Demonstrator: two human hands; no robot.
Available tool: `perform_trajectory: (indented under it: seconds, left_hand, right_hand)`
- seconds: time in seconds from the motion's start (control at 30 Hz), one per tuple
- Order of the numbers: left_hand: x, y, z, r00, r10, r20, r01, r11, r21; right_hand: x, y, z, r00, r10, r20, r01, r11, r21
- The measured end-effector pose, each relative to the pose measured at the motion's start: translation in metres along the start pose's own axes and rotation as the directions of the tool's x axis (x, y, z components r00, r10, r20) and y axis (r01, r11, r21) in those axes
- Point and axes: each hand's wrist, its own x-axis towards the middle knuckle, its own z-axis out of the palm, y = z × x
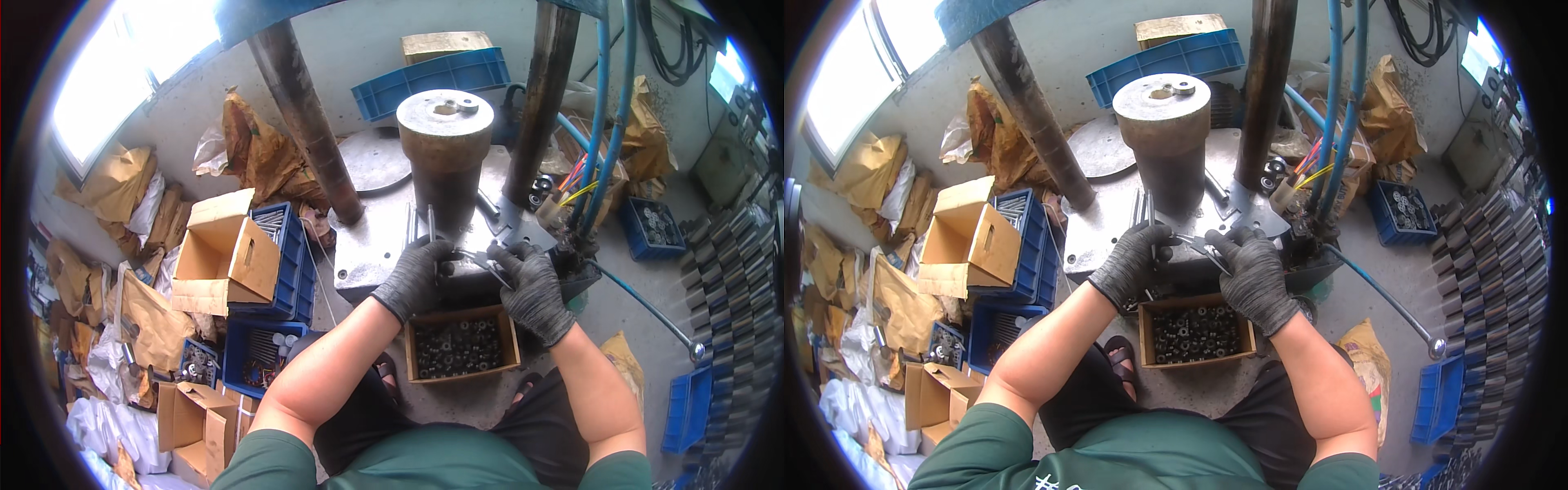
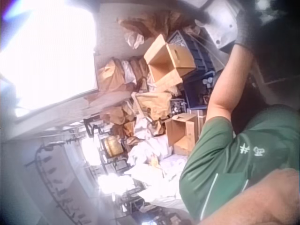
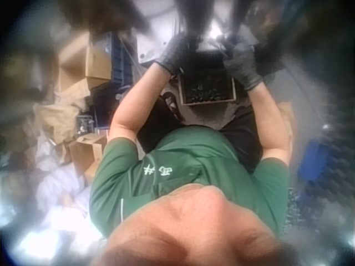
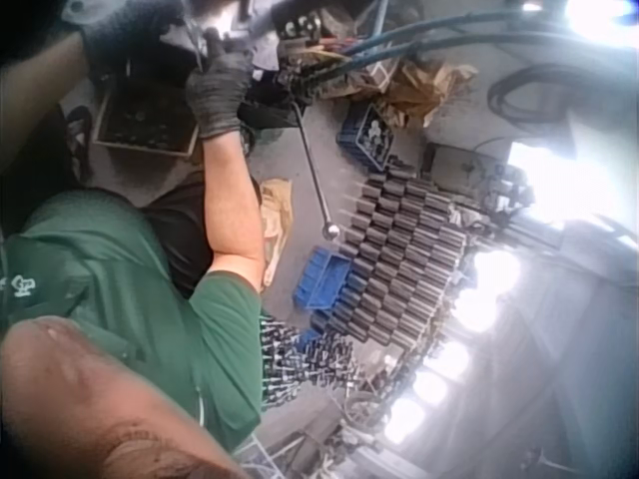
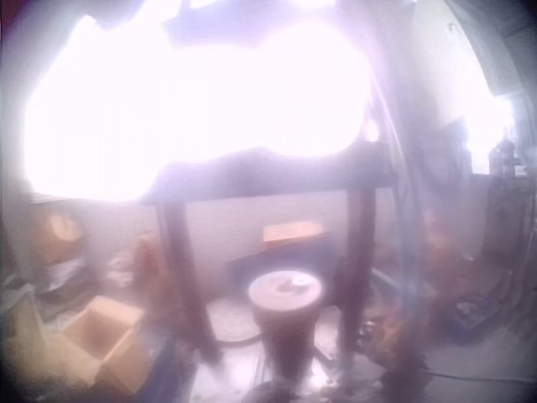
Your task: Inspecting and organizing metal parts using a caliper at a industrial press workstation.
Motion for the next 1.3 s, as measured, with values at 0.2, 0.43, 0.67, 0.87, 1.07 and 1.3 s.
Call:
perform_trajectory:
  seconds: [0.2,0.43,0.67,0.87,1.07,1.3]
  left_hand:
    - [0.003,-0.003,-0.002,0.999,0.027,0.045,-0.028,0.999,0.038]
    - [0.003,-0.005,0.000,0.997,0.055,0.050,-0.059,0.995,0.075]
    - [-0.007,0.003,0.001,0.986,0.126,0.108,-0.149,0.957,0.248]
    - [0.000,0.000,-0.004,0.964,0.228,0.134,-0.264,0.863,0.431]
    - [-0.005,-0.002,-0.005,0.921,0.322,0.219,-0.388,0.720,0.575]
    - [-0.018,0.010,-0.006,0.921,0.297,0.250,-0.385,0.609,0.694]
  right_hand:
    - [-0.002,0.000,-0.003,1.000,-0.005,0.010,0.005,1.000,-0.016]
    - [-0.001,0.001,-0.003,1.000,-0.019,0.023,0.020,0.999,-0.044]
    - [-0.003,0.007,-0.003,0.988,0.116,0.100,-0.124,0.990,0.072]
    - [-0.003,0.021,-0.012,0.937,0.308,0.168,-0.350,0.833,0.428]
    - [-0.004,0.028,-0.018,0.893,0.371,0.256,-0.449,0.774,0.446]
    - [-0.008,0.041,-0.026,0.852,0.301,0.428,-0.502,0.698,0.510]
